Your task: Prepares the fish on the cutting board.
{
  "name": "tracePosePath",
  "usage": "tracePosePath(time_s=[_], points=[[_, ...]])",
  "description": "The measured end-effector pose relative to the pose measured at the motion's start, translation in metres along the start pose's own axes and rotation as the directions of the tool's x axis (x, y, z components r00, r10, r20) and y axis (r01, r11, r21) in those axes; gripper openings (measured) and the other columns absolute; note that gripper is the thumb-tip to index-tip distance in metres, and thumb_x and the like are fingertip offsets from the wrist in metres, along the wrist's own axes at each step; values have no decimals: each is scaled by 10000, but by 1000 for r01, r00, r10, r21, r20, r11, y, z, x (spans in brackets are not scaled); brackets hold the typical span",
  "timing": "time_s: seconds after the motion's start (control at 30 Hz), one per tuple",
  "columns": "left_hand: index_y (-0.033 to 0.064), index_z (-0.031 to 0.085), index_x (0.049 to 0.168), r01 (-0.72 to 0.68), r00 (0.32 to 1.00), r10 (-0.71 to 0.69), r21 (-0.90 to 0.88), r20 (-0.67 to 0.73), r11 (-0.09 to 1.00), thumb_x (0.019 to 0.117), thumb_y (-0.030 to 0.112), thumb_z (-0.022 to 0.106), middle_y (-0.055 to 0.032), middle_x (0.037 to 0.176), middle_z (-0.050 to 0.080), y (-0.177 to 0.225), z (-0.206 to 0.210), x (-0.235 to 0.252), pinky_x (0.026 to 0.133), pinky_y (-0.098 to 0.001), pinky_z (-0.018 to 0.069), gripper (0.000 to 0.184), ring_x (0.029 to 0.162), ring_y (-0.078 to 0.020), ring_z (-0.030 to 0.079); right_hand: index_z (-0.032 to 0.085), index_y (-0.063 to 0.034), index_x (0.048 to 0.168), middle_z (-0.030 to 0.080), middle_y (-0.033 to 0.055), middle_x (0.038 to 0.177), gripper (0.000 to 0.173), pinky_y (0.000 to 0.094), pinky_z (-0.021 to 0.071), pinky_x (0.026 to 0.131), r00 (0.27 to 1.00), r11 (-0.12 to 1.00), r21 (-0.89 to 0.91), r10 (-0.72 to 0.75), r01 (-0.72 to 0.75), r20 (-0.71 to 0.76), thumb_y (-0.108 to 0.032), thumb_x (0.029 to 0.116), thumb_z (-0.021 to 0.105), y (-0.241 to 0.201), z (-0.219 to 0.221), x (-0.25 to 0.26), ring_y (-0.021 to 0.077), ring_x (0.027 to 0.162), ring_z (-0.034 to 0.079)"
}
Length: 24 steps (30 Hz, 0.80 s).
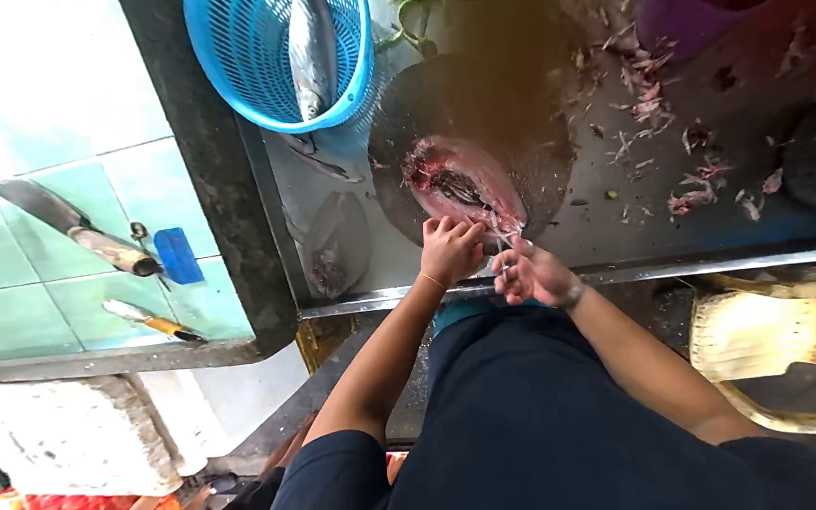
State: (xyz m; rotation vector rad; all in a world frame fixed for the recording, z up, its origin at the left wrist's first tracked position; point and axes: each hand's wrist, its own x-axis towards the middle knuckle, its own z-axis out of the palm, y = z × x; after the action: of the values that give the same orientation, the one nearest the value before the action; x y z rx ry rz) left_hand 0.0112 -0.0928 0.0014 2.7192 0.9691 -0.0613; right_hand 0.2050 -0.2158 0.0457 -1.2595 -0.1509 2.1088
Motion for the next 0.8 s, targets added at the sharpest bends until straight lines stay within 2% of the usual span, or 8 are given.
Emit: tracePosePath(time_s=[0.1, 0.2, 0.3, 0.4, 0.5, 0.6, 0.73, 0.8], points=[[269, 716, 1237, 28, 1000, -28, -14, 5, 1000, 952, 408, 615, -36, 1025, 744, 2, -3, -3, 1000, -593, 445, 333, 1025, -306, 675, 660, -112, 890, 563, -13, 590, 520, 247, 478, 460, 962, 986, -70, -163, 151, -221, -599, 1019, 530, 7, 14, 10, 77, 473, 531], [269, 714, 1255, 48, 999, -47, -17, 24, 999, 955, 407, 618, -35, 1062, 740, 0, -2, -1, 996, -597, 447, 344, 1057, -308, 671, 633, -105, 916, 627, 4, 633, 546, 276, 540, 494, 986, 997, -30, -77, 73, -146, -563, 1079, 384, -12, 13, 11, 105, 513, 603], [281, 706, 1285, 73, 997, -72, -30, 37, 997, 933, 406, 643, -49, 1102, 743, 5, -2, 1, 1018, -617, 436, 379, 1086, -321, 667, 641, -113, 864, 561, -14, 576, 551, 244, 471, 458, 964, 994, -42, -111, 104, -240, -626, 1018, 508, -5, 8, 12, 76, 460, 530], [289, 703, 1291, 103, 994, -101, -31, 46, 994, 936, 417, 638, -48, 1124, 745, 2, -2, 1, 1019, -618, 433, 384, 1099, -321, 669, 640, -104, 894, 607, -7, 598, 565, 221, 427, 415, 980, 994, -93, -78, 61, -184, -587, 1066, 403, -16, 12, 14, 63, 440, 505], [277, 710, 1278, 119, 993, -119, -20, -11, 993, 938, 466, 643, -38, 1119, 746, 0, -2, 4, 1006, -614, 448, 395, 1083, -308, 672, 648, -98, 870, 545, -9, 551, 538, 213, 371, 403, 959, 983, -152, -140, 105, -246, -592, 1033, 508, -13, 13, 19, 57, 410, 446], [270, 716, 1249, 165, 986, -165, -11, -24, 986, 933, 509, 664, -30, 1116, 741, -3, -1, -3, 1008, -598, 456, 400, 1079, -292, 679, 630, -91, 888, 618, 3, 605, 540, 221, 428, 417, 982, 992, -105, -88, 71, -166, -534, 1085, 394, -24, 21, 22, 70, 443, 516], [258, 733, 1221, 171, 982, -171, -7, -79, 985, 922, 530, 675, -36, 1084, 751, -8, -6, 5, 1000, -597, 470, 408, 1023, -288, 698, 649, -70, 834, 577, 4, 559, 455, 211, 417, 385, 952, 978, -117, -198, 174, -234, -457, 1051, 553, -31, 23, 28, 63, 401, 489], [251, 725, 1238, 193, 980, -195, -30, -50, 981, 932, 528, 674, -40, 1114, 751, -4, -4, -2, 1020, -598, 462, 415, 1054, -292, 696, 632, -67, 878, 612, 17, 593, 512, 229, 436, 398, 983, 989, -115, -107, 90, -152, -492, 1088, 437, -31, 21, 27, 81, 423, 516]])
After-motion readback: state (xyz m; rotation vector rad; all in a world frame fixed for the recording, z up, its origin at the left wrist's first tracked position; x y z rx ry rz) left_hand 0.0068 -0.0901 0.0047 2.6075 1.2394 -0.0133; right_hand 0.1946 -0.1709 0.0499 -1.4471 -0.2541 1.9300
